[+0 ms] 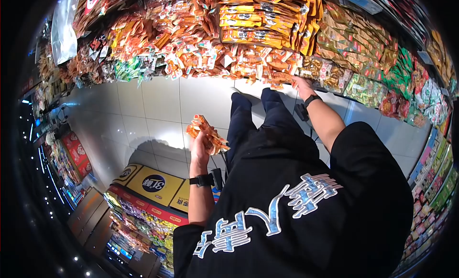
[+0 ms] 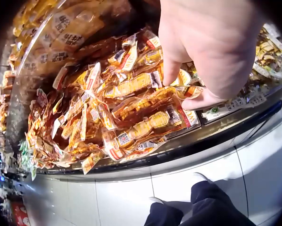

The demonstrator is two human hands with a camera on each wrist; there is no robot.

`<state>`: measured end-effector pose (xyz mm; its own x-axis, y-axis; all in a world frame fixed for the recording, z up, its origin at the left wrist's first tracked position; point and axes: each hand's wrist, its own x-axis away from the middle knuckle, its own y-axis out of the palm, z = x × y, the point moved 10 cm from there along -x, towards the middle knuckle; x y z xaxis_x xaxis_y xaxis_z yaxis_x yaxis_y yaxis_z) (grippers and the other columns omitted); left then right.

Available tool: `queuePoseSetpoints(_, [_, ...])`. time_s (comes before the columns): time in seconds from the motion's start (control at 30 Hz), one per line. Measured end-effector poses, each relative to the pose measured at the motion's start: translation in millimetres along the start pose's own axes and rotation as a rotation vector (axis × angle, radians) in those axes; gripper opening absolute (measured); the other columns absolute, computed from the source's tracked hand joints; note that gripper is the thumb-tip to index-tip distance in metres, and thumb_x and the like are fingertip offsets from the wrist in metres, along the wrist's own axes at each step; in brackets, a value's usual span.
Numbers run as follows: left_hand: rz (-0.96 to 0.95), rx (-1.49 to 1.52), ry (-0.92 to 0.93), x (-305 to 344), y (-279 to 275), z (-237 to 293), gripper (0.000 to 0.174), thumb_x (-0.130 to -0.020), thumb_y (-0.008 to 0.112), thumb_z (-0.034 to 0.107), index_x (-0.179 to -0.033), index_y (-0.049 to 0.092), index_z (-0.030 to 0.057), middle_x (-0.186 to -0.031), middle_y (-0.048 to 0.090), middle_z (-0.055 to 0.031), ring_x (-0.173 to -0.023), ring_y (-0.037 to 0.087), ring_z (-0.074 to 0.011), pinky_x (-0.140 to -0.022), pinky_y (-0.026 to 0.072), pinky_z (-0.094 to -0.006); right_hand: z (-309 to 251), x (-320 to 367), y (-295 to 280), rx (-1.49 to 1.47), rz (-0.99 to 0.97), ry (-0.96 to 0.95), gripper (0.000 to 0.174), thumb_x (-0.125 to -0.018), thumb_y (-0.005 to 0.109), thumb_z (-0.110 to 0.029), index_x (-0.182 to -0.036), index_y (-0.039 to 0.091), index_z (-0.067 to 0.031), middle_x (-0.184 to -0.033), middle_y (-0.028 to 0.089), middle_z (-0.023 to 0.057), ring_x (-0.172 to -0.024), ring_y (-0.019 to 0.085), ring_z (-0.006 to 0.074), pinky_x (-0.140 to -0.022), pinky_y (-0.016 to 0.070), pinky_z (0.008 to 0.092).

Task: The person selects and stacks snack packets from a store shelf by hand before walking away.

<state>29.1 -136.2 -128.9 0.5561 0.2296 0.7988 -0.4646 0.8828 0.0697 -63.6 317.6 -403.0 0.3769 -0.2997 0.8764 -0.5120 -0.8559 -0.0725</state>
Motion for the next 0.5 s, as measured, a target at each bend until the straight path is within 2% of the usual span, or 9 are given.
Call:
queuePoseSetpoints(0.03, [-0.001,-0.008,-0.002,0.0,0.8,0.0,0.032,-0.089,0.053,0.015,-0.115,0.055,-0.0041,-0.104,0.064,-0.0157,-0.098,0.063,-0.0265,-0.085,0.0536,-0.041,10.4,-6.8,1.8,-0.073,-0.048,0.024,0.033,-0.076,0.077,-0.007,-0.106,0.064,-0.0012,-0.104,0.067,0.0115,-0.089,0.067,0.0214,-0.071,0.0561,0.0351])
queuePoseSetpoints(0.13, [-0.01,0.02,-0.01,-0.6,2.4,0.4,0.032,-0.086,0.055,0.01,-0.115,0.054,-0.003,-0.102,0.065,-0.0154,-0.094,0.065,-0.0262,-0.082,0.055,-0.0395,16.3,-2.9,4.9,0.035,-0.07,0.085,0.036,-0.076,0.078,-0.008,-0.108,0.063,-0.0014,-0.104,0.067,0.012,-0.091,0.067,0.023,-0.075,0.057,0.0373])
queuePoseSetpoints(0.17, [-0.013,0.038,-0.015,-0.2,2.2,0.0,0.032,-0.085,0.057,0.007,-0.115,0.054,-0.0024,-0.101,0.065,-0.0153,-0.092,0.065,-0.0261,-0.08,0.0557,-0.0388,9.6,-0.9,6.7,0.015,-0.049,-0.003,0.031,-0.076,0.078,-0.009,-0.103,0.064,-0.0001,-0.101,0.068,0.0122,-0.086,0.068,0.0242,-0.075,0.0574,0.0379])
queuePoseSetpoints(0.27, [0.001,0.024,0.004,5.2,6.8,3.5,0.032,-0.084,0.057,0.006,-0.115,0.054,-0.0024,-0.1,0.065,-0.0147,-0.091,0.065,-0.0259,-0.079,0.0556,-0.0389,11.3,-38.5,2.3,0.375,0.044,-0.093,0.028,-0.075,0.079,-0.01,-0.097,0.065,0.0016,-0.092,0.069,0.0129,-0.076,0.068,0.0232,-0.07,0.0566,0.0351])
queuePoseSetpoints(0.3, [0.011,0.02,-0.005,5.8,5.1,1.4,0.032,-0.084,0.057,0.006,-0.115,0.053,-0.0025,-0.1,0.065,-0.0147,-0.091,0.065,-0.0259,-0.079,0.0556,-0.0389,-22.4,4.4,6.2,0.574,0.077,-0.13,0.029,-0.073,0.082,-0.018,-0.087,0.066,0.0019,-0.081,0.068,0.013,-0.068,0.066,0.0217,-0.064,0.0541,0.0334])
queuePoseSetpoints(0.4, [0.024,0.02,-0.021,3.9,4.3,-5.1,0.033,-0.084,0.057,0.005,-0.115,0.053,-0.0028,-0.099,0.064,-0.0148,-0.091,0.066,-0.0259,-0.079,0.0555,-0.0389,-20.2,-27.5,0.4,0.758,0.221,-0.288,0.035,-0.07,0.084,-0.028,-0.08,0.066,0.0003,-0.075,0.067,0.012,-0.065,0.065,0.0213,-0.062,0.0514,0.0352])
queuePoseSetpoints(0.43, [0.021,0.023,-0.024,3.5,3.7,-6.9,0.033,-0.084,0.057,0.005,-0.115,0.053,-0.0029,-0.099,0.064,-0.0149,-0.091,0.066,-0.026,-0.079,0.0556,-0.0388,-9.6,-48.3,-1.4,0.684,0.202,-0.315,0.038,-0.069,0.084,-0.034,-0.075,0.065,-0.0016,-0.075,0.068,0.0118,-0.067,0.065,0.0229,-0.065,0.0515,0.0386])
queuePoseSetpoints(0.5, [0.023,0.024,-0.03,2.8,1.9,-9.1,0.033,-0.083,0.057,0.004,-0.116,0.053,-0.0032,-0.1,0.064,-0.0156,-0.091,0.066,-0.0262,-0.079,0.0555,-0.0389,-18.5,-44.3,1.9,0.766,0.218,-0.356,0.037,-0.07,0.084,-0.032,-0.074,0.064,-0.0015,-0.076,0.068,0.0113,-0.067,0.065,0.0235,-0.065,0.0516,0.0382])
